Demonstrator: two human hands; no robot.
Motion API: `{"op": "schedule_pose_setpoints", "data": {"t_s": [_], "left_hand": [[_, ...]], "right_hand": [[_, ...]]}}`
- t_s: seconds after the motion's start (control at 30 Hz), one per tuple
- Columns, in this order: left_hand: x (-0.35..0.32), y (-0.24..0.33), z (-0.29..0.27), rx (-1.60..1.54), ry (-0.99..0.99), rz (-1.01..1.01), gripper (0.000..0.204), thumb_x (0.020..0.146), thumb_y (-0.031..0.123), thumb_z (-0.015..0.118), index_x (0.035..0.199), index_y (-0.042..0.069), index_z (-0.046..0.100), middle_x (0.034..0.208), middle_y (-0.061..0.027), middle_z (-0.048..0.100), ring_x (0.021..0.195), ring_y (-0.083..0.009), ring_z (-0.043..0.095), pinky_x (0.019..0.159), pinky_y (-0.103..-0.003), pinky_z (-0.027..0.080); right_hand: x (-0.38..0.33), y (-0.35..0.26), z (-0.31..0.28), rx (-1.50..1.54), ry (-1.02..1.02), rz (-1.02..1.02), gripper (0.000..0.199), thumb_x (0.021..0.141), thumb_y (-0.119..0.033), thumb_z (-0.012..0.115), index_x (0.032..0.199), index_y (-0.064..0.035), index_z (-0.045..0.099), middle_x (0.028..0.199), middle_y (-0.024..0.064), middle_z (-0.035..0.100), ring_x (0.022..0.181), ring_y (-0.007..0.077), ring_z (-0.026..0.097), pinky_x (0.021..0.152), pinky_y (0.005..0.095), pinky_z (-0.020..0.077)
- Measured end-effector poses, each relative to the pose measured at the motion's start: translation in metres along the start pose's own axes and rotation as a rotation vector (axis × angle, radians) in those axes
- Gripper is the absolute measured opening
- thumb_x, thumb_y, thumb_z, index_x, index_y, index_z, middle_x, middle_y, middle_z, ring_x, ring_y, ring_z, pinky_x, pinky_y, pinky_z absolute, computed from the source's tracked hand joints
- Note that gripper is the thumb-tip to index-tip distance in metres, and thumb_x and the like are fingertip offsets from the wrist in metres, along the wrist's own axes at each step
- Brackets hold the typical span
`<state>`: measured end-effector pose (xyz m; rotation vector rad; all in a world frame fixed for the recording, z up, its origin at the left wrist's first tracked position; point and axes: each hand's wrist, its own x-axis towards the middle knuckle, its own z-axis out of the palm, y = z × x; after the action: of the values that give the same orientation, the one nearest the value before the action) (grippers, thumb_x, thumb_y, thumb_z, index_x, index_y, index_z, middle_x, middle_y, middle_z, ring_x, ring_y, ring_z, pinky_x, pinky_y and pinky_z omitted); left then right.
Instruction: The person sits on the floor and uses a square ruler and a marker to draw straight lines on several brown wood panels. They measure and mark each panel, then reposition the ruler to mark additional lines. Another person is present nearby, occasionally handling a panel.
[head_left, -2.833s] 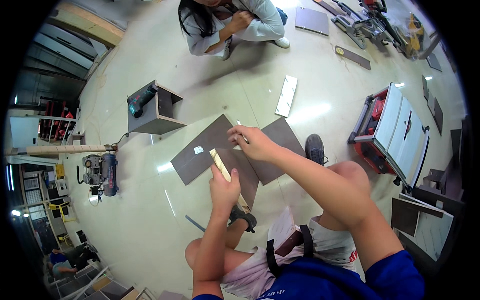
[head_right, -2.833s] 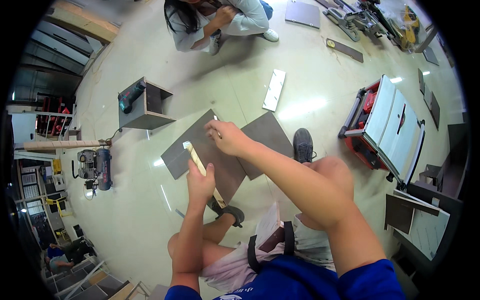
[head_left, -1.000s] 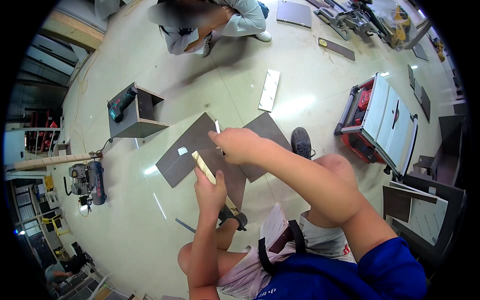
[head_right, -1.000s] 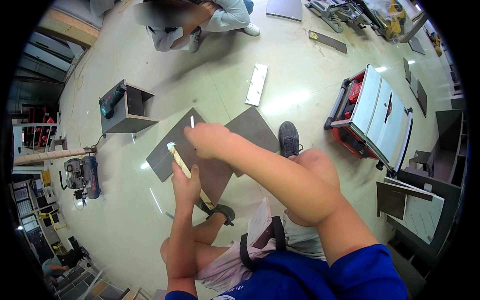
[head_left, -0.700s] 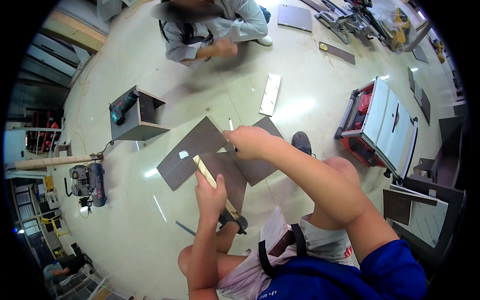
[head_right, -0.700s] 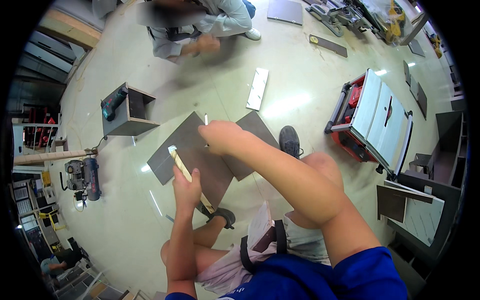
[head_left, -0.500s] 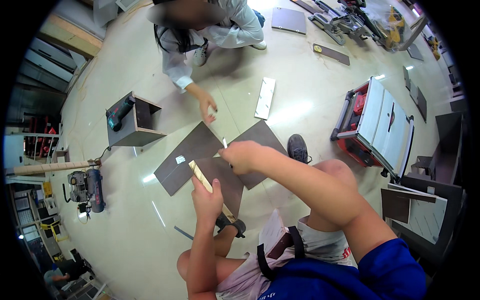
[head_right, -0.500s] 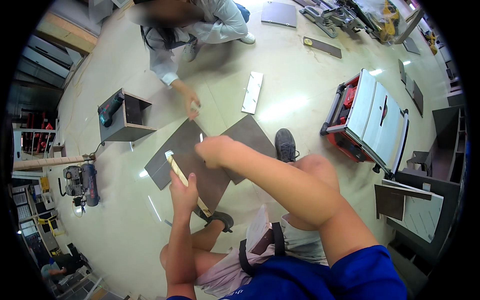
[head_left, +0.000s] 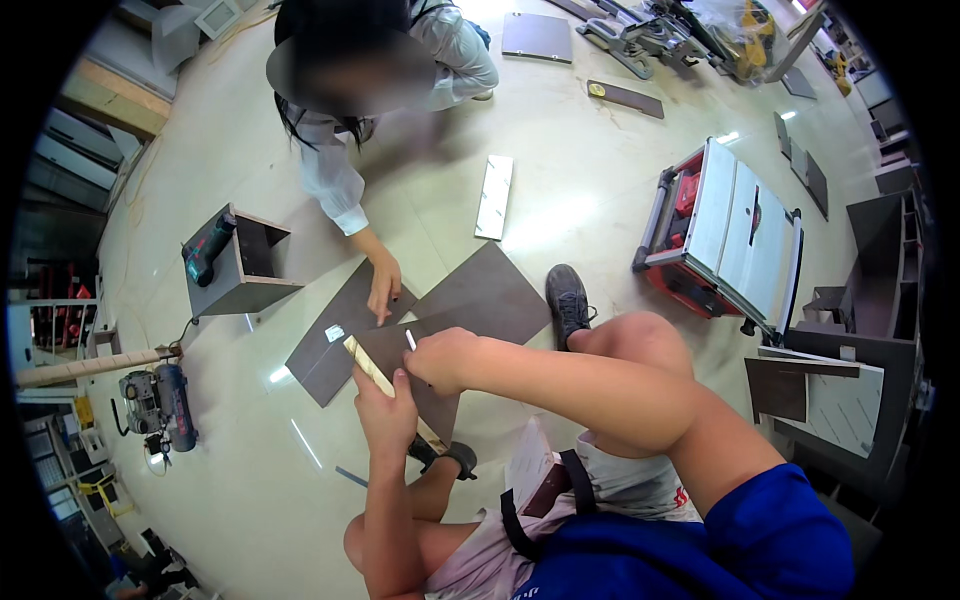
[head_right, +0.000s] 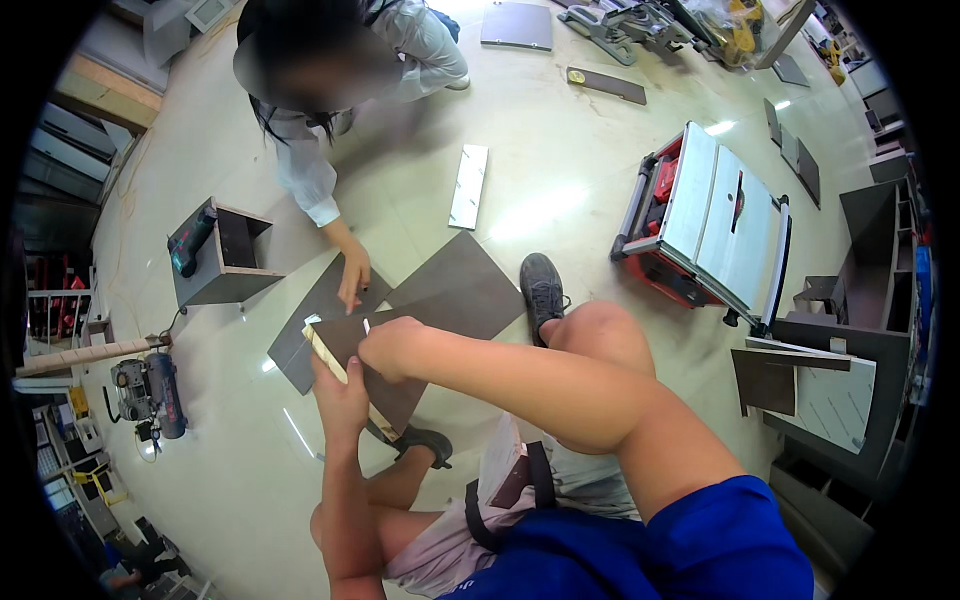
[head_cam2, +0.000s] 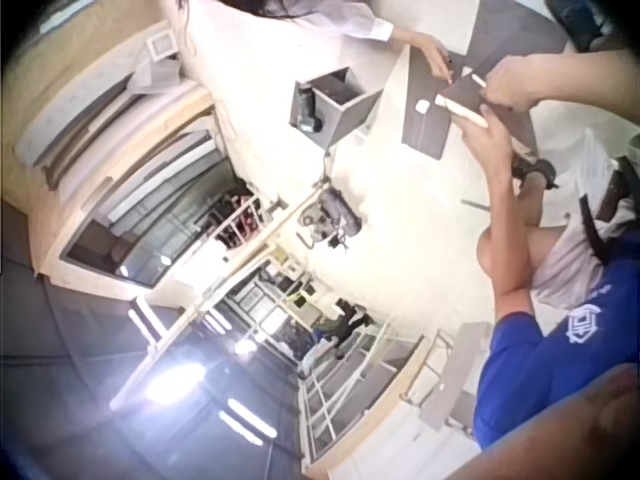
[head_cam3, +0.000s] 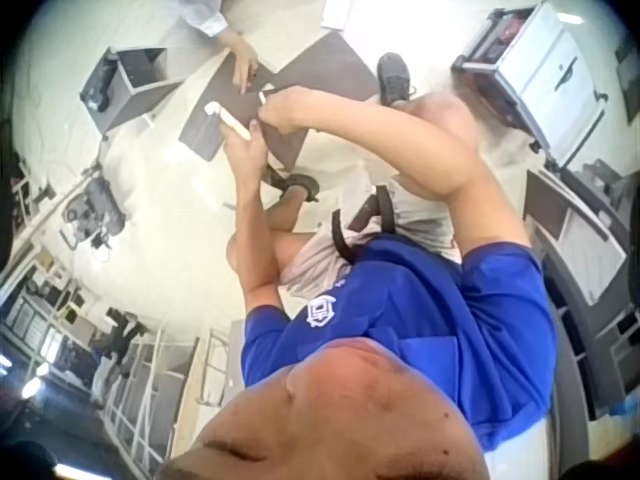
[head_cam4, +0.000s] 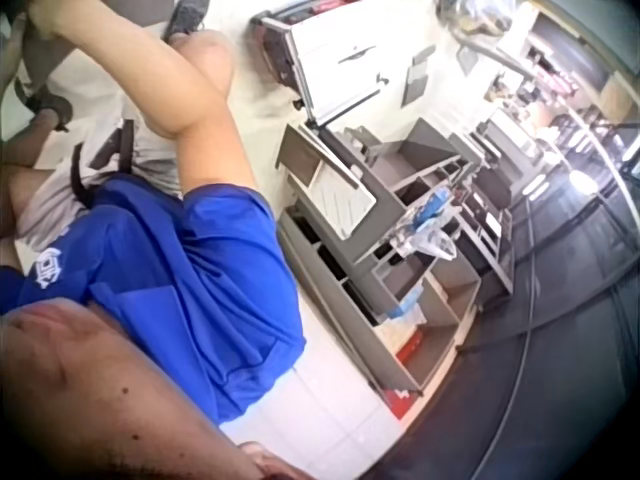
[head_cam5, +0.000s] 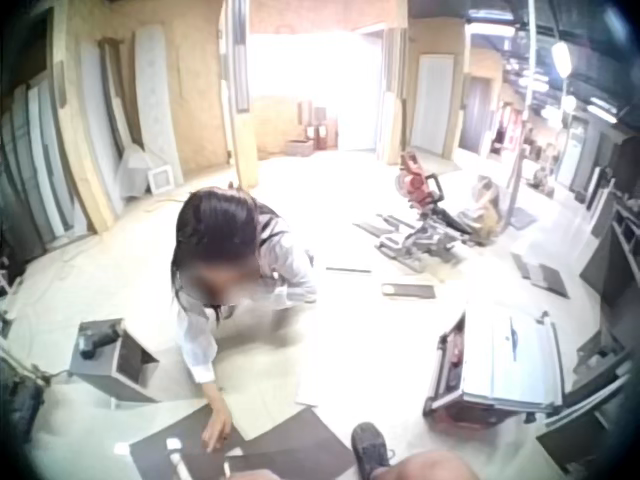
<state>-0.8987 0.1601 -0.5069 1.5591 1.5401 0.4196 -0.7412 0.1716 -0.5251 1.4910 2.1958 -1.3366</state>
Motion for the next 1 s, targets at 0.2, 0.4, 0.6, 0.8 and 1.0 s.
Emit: {"op": "schedule_pose_setpoints", "data": {"t_s": [0.2,0.4,0.6,0.8,1.0], "left_hand": [[-0.006,-0.012,-0.008,0.053,0.080,0.109,0.050,0.092,0.008,0.060,0.136,-0.005,0.042,0.107,-0.0266,0.070,0.100,-0.0413,0.071,0.085,-0.045,0.055],[-0.011,-0.023,-0.017,0.055,0.098,0.124,0.048,0.091,0.009,0.061,0.133,-0.004,0.043,0.106,-0.0258,0.071,0.099,-0.0399,0.071,0.085,-0.045,0.055],[0.006,-0.020,-0.002,0.024,0.050,0.131,0.048,0.091,0.012,0.061,0.133,-0.004,0.043,0.104,-0.0253,0.071,0.095,-0.0397,0.072,0.083,-0.044,0.056],[0.003,-0.016,-0.004,0.018,0.048,0.117,0.048,0.092,0.011,0.060,0.133,-0.004,0.042,0.105,-0.0253,0.071,0.096,-0.0390,0.072,0.083,-0.044,0.056],[-0.004,-0.018,-0.005,0.011,0.059,0.107,0.047,0.092,0.012,0.060,0.132,-0.005,0.043,0.103,-0.0257,0.071,0.094,-0.0394,0.072,0.082,-0.044,0.056]], "right_hand": [[0.007,-0.008,0.005,-0.003,-0.012,-0.058,0.043,0.080,-0.012,0.070,0.121,0.0009,0.061,0.104,0.0189,0.071,0.097,0.0341,0.071,0.076,0.0454,0.0584],[0.012,-0.019,0.013,-0.009,-0.110,-0.058,0.041,0.081,-0.013,0.070,0.119,0.0007,0.062,0.105,0.0187,0.072,0.098,0.0343,0.071,0.078,0.0456,0.0583],[-0.001,-0.007,0.024,-0.023,-0.171,0.023,0.048,0.083,-0.012,0.066,0.128,0.0012,0.057,0.108,0.0189,0.071,0.100,0.0349,0.070,0.077,0.0458,0.0584],[-0.002,-0.010,0.030,-0.033,-0.208,0.009,0.051,0.085,-0.009,0.062,0.134,0.0027,0.052,0.111,0.0185,0.070,0.100,0.0351,0.070,0.077,0.0460,0.0582],[-0.004,-0.013,0.038,0.026,-0.159,0.001,0.038,0.080,-0.009,0.069,0.118,-0.0011,0.066,0.110,0.0166,0.072,0.101,0.0320,0.071,0.079,0.0445,0.0583]]}}
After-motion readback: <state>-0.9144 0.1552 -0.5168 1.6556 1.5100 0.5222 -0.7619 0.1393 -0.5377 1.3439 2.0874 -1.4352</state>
